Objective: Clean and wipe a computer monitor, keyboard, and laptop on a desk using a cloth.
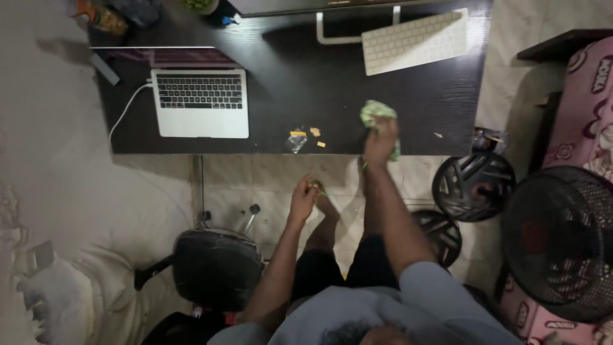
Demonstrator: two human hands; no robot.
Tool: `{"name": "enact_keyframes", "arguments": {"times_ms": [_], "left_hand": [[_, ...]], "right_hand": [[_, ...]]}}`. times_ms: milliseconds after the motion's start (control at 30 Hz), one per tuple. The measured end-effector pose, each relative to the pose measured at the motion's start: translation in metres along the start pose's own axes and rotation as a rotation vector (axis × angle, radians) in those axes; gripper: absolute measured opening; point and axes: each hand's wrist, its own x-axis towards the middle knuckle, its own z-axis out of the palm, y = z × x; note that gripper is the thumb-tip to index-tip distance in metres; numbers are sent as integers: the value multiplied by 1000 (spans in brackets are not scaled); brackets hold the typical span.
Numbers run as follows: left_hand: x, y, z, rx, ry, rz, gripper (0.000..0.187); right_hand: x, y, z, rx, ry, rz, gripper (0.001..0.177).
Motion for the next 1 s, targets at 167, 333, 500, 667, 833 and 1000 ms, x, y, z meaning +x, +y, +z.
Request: {"name": "enact_keyframes", "arguments": {"times_ms": [167,333,500,667,833,1000], "left_hand": [[7,7,-30,85,29,109,54],[29,-16,-48,-96,-24,-9,34],[38,-24,-48,-68,-16,-20,25],[21,85,-14,368,148,403,26],[42,160,14,643,207,532,37],[89,154,27,860,266,605,38]], "right_hand": [[-13,-57,36,326,-129,-47,34],[18,49,-4,1030,111,233,11],[66,141,-98,1320,271,143,16],[58,80,-91,-225,242,-39,49],[27,15,-43,-167,92,-104,52],[-6,-44,-10,24,-78,-164,59]]}}
